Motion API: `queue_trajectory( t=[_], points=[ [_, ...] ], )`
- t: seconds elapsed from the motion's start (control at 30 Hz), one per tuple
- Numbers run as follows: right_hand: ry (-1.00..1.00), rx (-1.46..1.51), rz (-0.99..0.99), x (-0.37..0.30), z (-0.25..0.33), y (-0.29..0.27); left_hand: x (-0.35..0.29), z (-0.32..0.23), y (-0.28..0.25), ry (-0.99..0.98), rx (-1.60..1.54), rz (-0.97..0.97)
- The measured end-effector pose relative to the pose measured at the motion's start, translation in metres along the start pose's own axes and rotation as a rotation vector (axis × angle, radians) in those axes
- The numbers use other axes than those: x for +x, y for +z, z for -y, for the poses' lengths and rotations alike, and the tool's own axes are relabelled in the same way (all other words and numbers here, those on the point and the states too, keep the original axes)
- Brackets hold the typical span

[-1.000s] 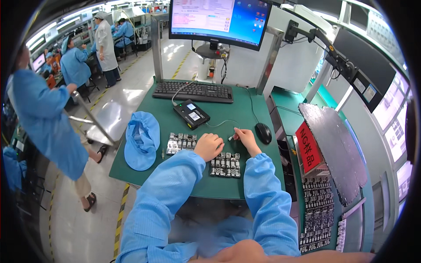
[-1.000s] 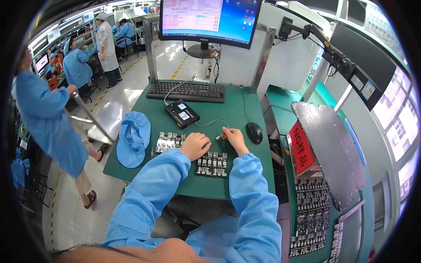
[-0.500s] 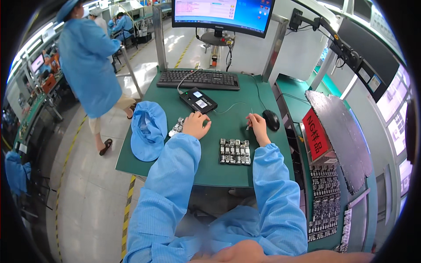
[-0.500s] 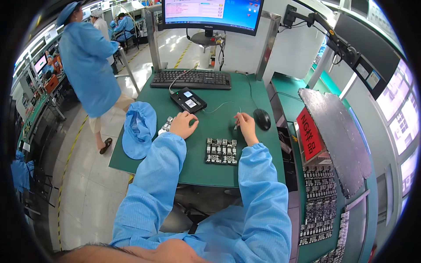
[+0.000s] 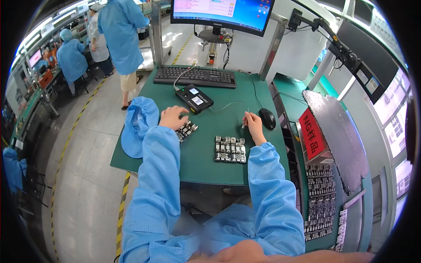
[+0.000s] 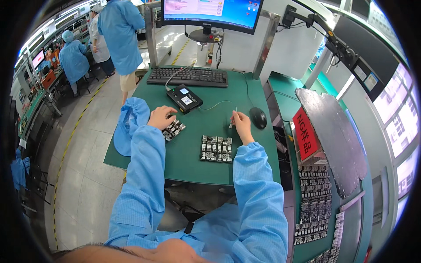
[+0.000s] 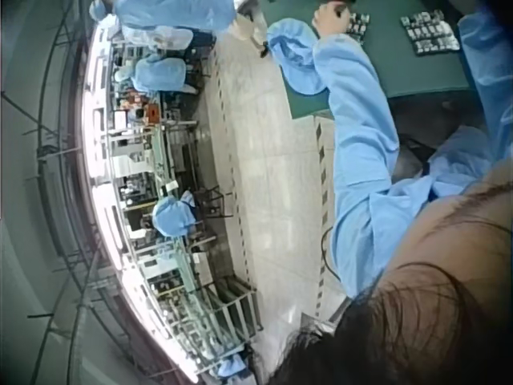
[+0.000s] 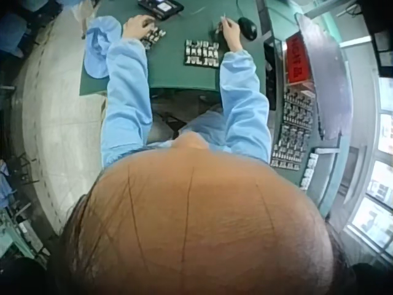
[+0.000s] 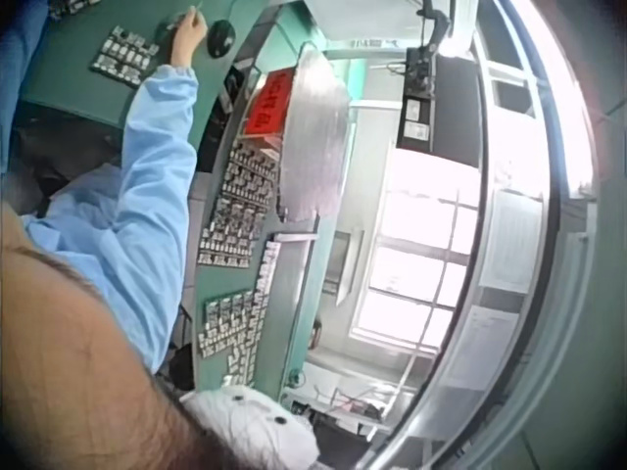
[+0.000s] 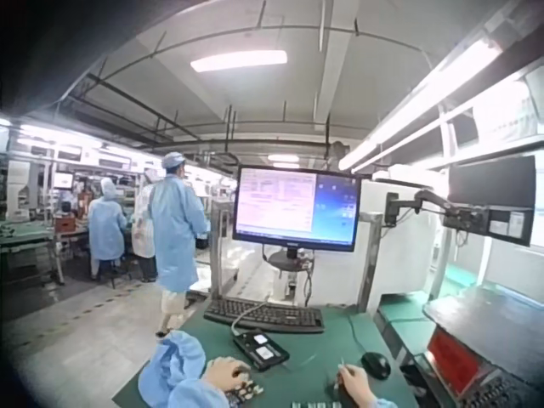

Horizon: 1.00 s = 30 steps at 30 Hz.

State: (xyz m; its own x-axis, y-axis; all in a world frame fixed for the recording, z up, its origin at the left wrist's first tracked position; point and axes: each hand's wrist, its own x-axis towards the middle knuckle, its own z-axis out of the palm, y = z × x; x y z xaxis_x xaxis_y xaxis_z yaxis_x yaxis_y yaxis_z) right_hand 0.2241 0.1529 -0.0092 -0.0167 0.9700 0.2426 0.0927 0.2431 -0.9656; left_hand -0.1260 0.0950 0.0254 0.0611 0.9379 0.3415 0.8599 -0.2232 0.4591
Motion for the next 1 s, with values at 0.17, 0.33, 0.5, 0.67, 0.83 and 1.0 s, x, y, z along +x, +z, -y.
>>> queue_trajectory(
  t=[0.17,0.33,0.5,0.67,0.83,1.0],
  points=[
    [-0.015,-0.032,-0.009,-0.001,0.002,-0.004,-0.010,-0.014,-0.012,-0.020,0.047,0.247],
    [-0.001,-0.262,-0.121,-0.018,0.019,0.013,-0.001,0.001,0.006,0.154,0.224,0.147],
    [-0.097,-0.235,-0.175,-0.040,0.020,0.004,-0.012,-0.035,0.015,-0.114,0.626,0.086],
    [-0.249,-0.442,-0.366,-0.059,0.026,-0.009,-0.001,-0.064,0.041,0.117,0.781,-0.175],
    [-0.315,-0.318,-0.454,-0.069,0.016,-0.022,0.021,-0.142,0.077,0.642,0.007,0.128],
    [-0.274,-0.130,-0.364,-0.067,0.019,-0.005,0.056,-0.136,0.140,0.499,-0.269,0.307]
  ],
)
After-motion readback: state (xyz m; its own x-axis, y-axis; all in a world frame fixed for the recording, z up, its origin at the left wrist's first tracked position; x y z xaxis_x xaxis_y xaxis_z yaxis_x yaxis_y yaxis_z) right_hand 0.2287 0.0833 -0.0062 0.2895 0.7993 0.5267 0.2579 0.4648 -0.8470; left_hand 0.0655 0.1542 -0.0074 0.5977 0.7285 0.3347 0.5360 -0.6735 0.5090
